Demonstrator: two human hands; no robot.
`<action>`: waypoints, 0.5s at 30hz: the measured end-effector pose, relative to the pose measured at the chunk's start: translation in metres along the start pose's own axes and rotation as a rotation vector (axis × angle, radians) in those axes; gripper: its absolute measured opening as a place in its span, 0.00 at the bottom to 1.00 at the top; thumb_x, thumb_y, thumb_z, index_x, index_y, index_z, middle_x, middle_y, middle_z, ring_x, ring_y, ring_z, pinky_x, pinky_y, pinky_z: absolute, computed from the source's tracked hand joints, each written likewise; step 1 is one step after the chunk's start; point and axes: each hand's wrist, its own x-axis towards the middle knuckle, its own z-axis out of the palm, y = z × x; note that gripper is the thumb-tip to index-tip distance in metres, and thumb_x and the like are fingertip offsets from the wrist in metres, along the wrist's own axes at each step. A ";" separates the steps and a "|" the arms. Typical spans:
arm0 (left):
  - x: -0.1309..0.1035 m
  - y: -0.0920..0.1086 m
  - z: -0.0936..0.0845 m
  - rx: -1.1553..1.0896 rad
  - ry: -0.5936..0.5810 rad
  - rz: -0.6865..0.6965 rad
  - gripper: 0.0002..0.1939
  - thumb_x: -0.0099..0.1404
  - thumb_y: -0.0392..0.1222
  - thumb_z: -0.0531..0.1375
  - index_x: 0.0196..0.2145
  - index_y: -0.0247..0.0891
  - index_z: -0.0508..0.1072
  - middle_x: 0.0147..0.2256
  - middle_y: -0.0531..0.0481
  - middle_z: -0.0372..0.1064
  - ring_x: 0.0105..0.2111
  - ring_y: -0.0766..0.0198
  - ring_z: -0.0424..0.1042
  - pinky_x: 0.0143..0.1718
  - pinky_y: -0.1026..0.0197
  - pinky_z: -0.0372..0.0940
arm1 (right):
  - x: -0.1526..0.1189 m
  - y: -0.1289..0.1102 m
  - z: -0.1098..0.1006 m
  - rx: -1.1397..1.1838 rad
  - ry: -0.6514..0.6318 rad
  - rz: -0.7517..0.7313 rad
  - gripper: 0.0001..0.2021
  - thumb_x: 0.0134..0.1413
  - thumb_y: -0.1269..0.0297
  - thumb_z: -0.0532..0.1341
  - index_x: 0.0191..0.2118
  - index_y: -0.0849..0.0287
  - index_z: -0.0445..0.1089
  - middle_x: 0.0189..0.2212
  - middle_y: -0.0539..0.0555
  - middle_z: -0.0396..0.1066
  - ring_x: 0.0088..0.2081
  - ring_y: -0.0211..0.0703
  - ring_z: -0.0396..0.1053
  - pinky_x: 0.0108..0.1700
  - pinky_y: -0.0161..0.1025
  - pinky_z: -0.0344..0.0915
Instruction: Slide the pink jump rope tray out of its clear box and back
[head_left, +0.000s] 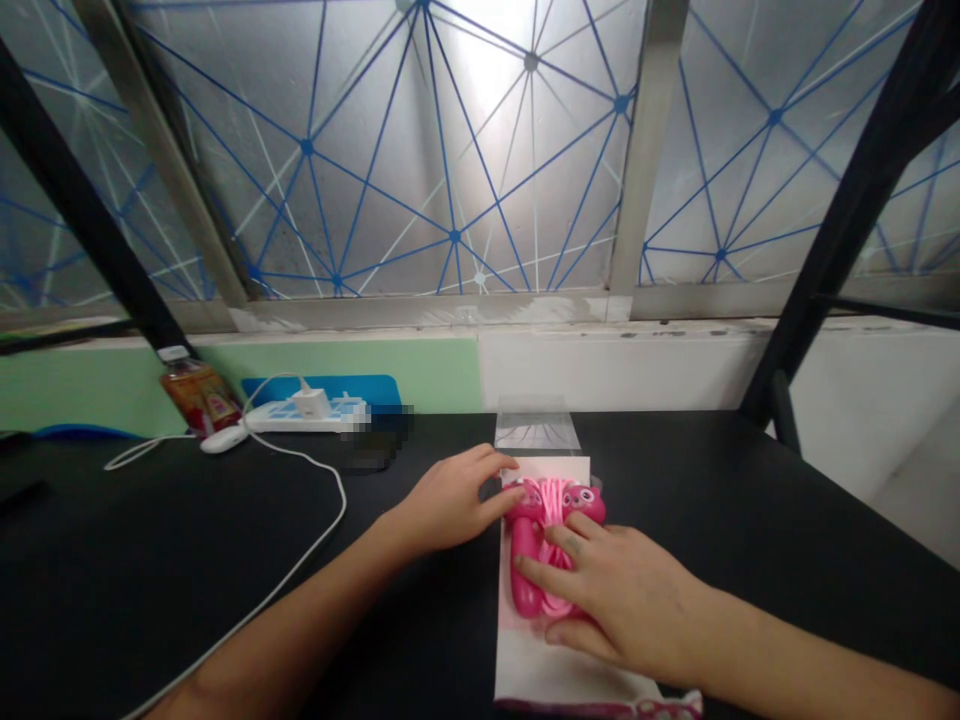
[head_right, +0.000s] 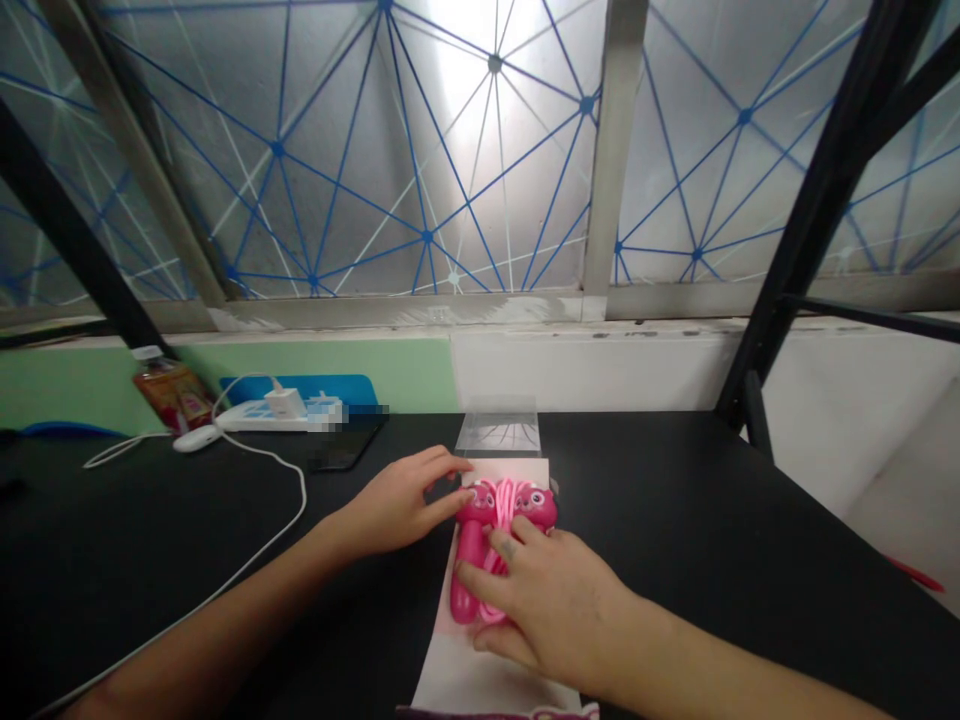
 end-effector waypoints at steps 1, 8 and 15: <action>0.002 -0.003 0.001 0.006 0.057 -0.013 0.17 0.70 0.50 0.53 0.50 0.41 0.71 0.46 0.44 0.69 0.47 0.56 0.69 0.49 0.56 0.63 | 0.000 0.001 -0.001 0.000 -0.003 -0.008 0.25 0.62 0.46 0.52 0.59 0.53 0.62 0.48 0.62 0.70 0.45 0.60 0.66 0.37 0.49 0.68; 0.013 -0.030 0.006 -0.066 0.065 -0.047 0.21 0.69 0.48 0.54 0.58 0.41 0.65 0.64 0.42 0.52 0.63 0.52 0.54 0.63 0.48 0.51 | -0.003 -0.001 -0.018 0.092 -0.084 -0.074 0.26 0.60 0.45 0.53 0.58 0.53 0.62 0.44 0.60 0.71 0.44 0.58 0.66 0.37 0.47 0.66; 0.011 -0.027 -0.003 -0.176 0.047 -0.003 0.10 0.64 0.44 0.59 0.42 0.40 0.69 0.60 0.42 0.59 0.59 0.53 0.60 0.58 0.50 0.58 | -0.004 -0.005 -0.024 0.110 -0.113 -0.054 0.24 0.62 0.44 0.51 0.58 0.52 0.62 0.45 0.59 0.71 0.44 0.58 0.66 0.38 0.50 0.66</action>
